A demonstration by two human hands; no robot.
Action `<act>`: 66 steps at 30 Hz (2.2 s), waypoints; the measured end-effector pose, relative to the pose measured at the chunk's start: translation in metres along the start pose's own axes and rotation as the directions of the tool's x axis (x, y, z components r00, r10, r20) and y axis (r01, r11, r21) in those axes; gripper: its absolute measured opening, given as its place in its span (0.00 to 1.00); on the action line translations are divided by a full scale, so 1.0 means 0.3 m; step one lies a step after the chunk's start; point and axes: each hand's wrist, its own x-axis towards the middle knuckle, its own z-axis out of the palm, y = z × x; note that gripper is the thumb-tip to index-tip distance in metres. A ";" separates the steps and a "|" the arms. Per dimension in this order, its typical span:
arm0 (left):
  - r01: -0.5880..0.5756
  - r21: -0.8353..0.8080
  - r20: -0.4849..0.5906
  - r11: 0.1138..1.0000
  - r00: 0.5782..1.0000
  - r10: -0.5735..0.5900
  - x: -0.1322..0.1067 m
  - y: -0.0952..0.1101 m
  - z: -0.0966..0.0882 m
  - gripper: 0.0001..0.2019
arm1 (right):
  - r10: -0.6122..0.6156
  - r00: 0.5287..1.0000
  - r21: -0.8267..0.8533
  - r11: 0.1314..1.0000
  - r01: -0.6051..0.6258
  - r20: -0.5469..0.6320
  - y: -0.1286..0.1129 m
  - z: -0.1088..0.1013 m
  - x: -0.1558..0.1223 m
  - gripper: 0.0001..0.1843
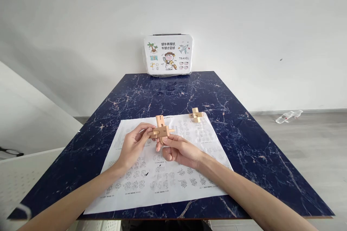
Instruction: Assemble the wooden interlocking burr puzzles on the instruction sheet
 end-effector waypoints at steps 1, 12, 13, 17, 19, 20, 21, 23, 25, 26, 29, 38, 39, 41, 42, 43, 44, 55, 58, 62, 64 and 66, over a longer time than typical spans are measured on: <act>0.001 0.005 0.012 1.000 1.000 -0.001 0.000 0.001 0.000 0.13 | 0.002 1.000 0.001 1.000 -0.002 0.016 0.000 0.003 -0.001 0.13; 0.107 -0.074 0.232 0.992 0.969 -0.087 0.006 0.015 -0.010 0.21 | 0.040 0.976 -0.209 0.978 0.005 0.212 -0.013 0.017 -0.015 0.19; 0.115 -0.085 0.275 0.990 0.957 -0.088 0.007 0.021 -0.012 0.23 | 0.044 0.971 -0.242 0.970 0.014 0.235 -0.014 0.019 -0.016 0.20; 0.153 -0.142 0.483 0.978 0.873 -0.066 0.006 0.042 -0.023 0.27 | 0.071 0.951 -0.312 0.950 0.029 0.302 -0.019 0.028 -0.022 0.22; 0.172 -0.161 0.514 0.972 0.855 -0.066 0.004 0.043 -0.028 0.26 | 0.088 0.941 -0.332 0.943 0.027 0.327 -0.023 0.030 -0.024 0.22; 0.181 -0.172 0.513 0.968 0.855 -0.069 0.002 0.040 -0.030 0.26 | 0.092 0.938 -0.337 0.941 0.028 0.335 -0.024 0.030 -0.025 0.23; 0.190 -0.184 0.509 0.964 0.858 -0.072 0.001 0.035 -0.030 0.26 | 0.095 0.935 -0.341 0.939 0.029 0.341 -0.024 0.029 -0.025 0.23; 0.196 -0.206 0.497 0.959 0.865 -0.070 -0.002 0.022 -0.029 0.26 | 0.092 0.933 -0.347 0.937 0.037 0.347 -0.019 0.025 -0.024 0.23; 0.175 -0.210 0.459 0.962 0.886 -0.061 -0.006 0.011 -0.024 0.24 | 0.076 0.935 -0.352 0.935 0.054 0.345 -0.011 0.020 -0.023 0.22; 0.162 -0.201 0.428 0.966 0.901 -0.062 -0.007 0.007 -0.021 0.23 | 0.065 0.937 -0.352 0.934 0.063 0.342 -0.006 0.018 -0.022 0.22; 0.150 -0.167 0.335 0.974 0.938 -0.087 -0.010 0.004 -0.014 0.21 | 0.039 0.951 -0.344 0.936 0.073 0.307 0.003 0.020 -0.020 0.23; 0.232 -0.322 0.377 0.918 0.921 -0.100 0.004 -0.010 -0.018 0.23 | -0.024 0.984 -0.263 0.962 0.071 0.175 -0.015 0.039 -0.021 0.26; 0.231 -0.332 0.363 0.914 0.926 -0.103 0.005 -0.013 -0.017 0.23 | -0.029 0.985 -0.263 0.962 0.074 0.169 -0.015 0.038 -0.021 0.25; 0.227 -0.344 0.334 0.911 0.936 -0.107 0.006 -0.014 -0.015 0.27 | -0.030 0.985 -0.255 0.964 0.073 0.168 -0.014 0.035 -0.022 0.24; 0.221 -0.343 0.325 0.913 0.940 -0.106 0.006 -0.012 -0.014 0.29 | -0.026 0.984 -0.247 0.967 0.069 0.175 -0.015 0.034 -0.022 0.24; 0.213 -0.335 0.323 0.918 0.941 -0.101 0.006 -0.008 -0.014 0.31 | -0.020 0.982 -0.235 0.970 0.065 0.189 -0.015 0.033 -0.023 0.23; 0.201 -0.321 0.325 0.926 0.941 -0.092 0.005 -0.004 -0.015 0.33 | -0.013 0.979 -0.219 0.974 0.059 0.203 -0.017 0.032 -0.024 0.23; -0.065 0.051 0.376 0.997 0.926 0.041 -0.011 0.004 -0.045 0.39 | 0.049 0.962 -0.124 0.992 -0.016 0.268 -0.025 0.014 -0.033 0.27; -0.116 0.113 0.343 0.987 0.937 0.071 -0.004 0.017 -0.035 0.36 | 0.082 0.962 -0.161 0.986 -0.041 0.259 -0.031 0.011 -0.039 0.27; -0.141 0.158 0.333 0.977 0.939 0.081 0.005 0.020 -0.036 0.34 | 0.105 0.961 -0.184 0.981 -0.058 0.256 -0.037 0.008 -0.043 0.26; -0.157 0.173 0.332 0.972 0.939 0.093 0.008 0.016 -0.041 0.33 | 0.112 0.962 -0.192 0.979 -0.064 0.248 -0.039 0.006 -0.043 0.25; -0.174 0.191 0.322 0.966 0.941 0.105 0.011 0.011 -0.044 0.33 | 0.128 0.965 -0.207 0.975 -0.080 0.231 -0.040 0.005 -0.044 0.25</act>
